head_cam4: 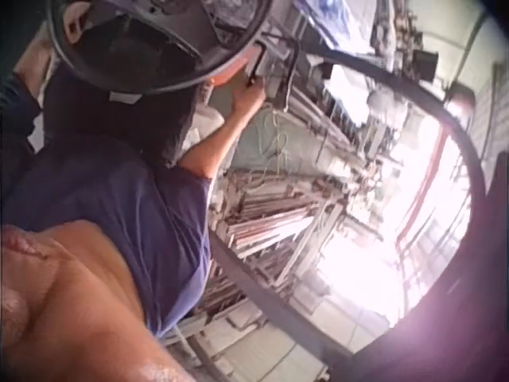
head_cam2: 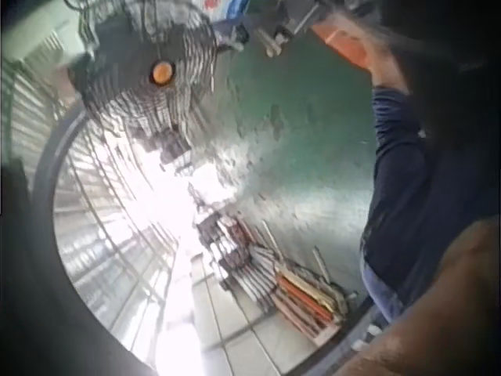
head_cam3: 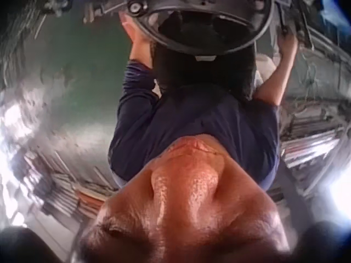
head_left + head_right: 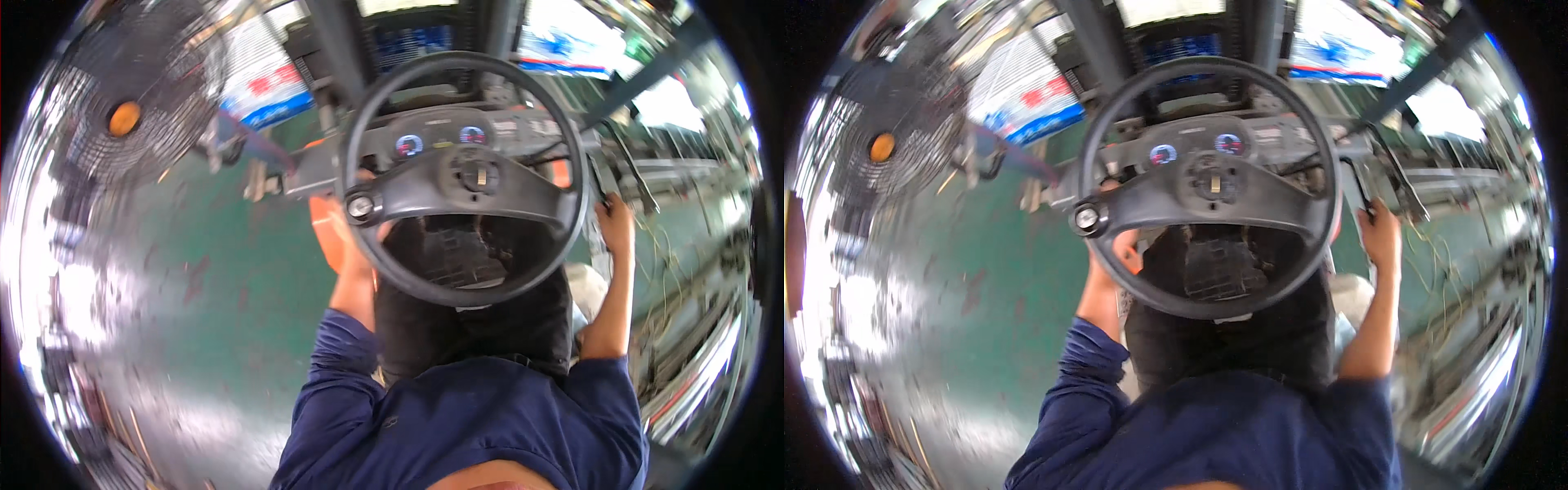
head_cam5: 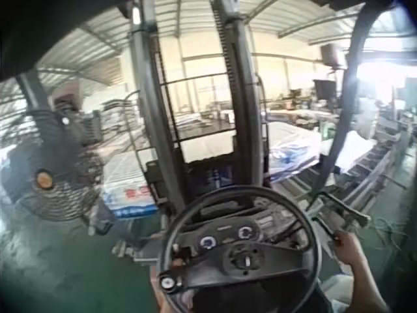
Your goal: Driving and operating a forklift in a warehouse setting.
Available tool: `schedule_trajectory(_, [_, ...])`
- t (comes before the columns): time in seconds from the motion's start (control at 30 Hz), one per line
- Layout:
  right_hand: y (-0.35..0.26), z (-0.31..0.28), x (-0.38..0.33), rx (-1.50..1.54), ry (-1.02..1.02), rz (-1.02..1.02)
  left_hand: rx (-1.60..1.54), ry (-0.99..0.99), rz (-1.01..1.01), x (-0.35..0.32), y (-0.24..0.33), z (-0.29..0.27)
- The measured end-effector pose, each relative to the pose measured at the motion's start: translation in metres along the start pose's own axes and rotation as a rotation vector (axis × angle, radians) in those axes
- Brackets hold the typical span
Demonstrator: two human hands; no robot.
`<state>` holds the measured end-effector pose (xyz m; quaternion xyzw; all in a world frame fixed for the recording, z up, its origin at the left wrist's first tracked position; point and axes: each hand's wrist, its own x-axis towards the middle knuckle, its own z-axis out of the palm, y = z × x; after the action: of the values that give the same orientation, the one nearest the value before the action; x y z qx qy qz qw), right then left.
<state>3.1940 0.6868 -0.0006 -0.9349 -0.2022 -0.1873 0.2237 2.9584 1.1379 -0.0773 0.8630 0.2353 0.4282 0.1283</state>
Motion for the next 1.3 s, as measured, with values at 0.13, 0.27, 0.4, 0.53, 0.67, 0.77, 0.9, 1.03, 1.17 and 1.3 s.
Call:
schedule_trajectory(0.13, [-0.008, -0.016, 0.02, 0.032, 0.175, -0.048, 0.046, 0.027, -0.076, -0.042, 0.012, 0.005])
schedule_trajectory(0.27, [-0.071, -0.032, 0.049, 0.185, 0.472, -0.2, 0.095, 0.02, -0.007, -0.061, -0.01, 0.02])
schedule_trajectory(0.4, [-0.208, -0.017, 0.033, 0.646, 0.19, -0.417, 0.054, 0.012, -0.039, -0.049, -0.005, 0.001])
schedule_trajectory(0.53, [-0.386, 0.007, -0.007, 0.685, -0.145, -1.019, 0.068, 0.153, -0.08, -0.055, -0.021, -0.02])
schedule_trajectory(0.67, [-0.424, 0.037, -0.025, 0.496, -0.082, -1.081, 0.032, 0.003, -0.089, -0.041, 0.008, 0.002])
schedule_trajectory(0.77, [-0.425, 0.049, -0.023, 0.626, -0.285, -1.068, -0.008, 0.08, -0.125, -0.04, -0.006, 0.008])
schedule_trajectory(0.9, [-0.415, 0.039, -0.057, 0.565, -0.414, -1.229, 0.042, 0.11, -0.151, -0.03, -0.039, -0.014])
schedule_trajectory(1.03, [-0.257, 0.088, -0.029, 0.604, -0.176, -0.608, 0.051, 0.083, -0.086, -0.05, -0.022, 0.018])
schedule_trajectory(1.17, [-0.243, 0.079, -0.045, 0.637, -0.239, -0.602, 0.066, 0.133, -0.068, -0.055, -0.024, 0.017])
schedule_trajectory(1.3, [-0.319, 0.071, -0.051, 0.801, -0.149, -0.812, 0.159, 0.036, -0.053, -0.057, -0.03, 0.01])
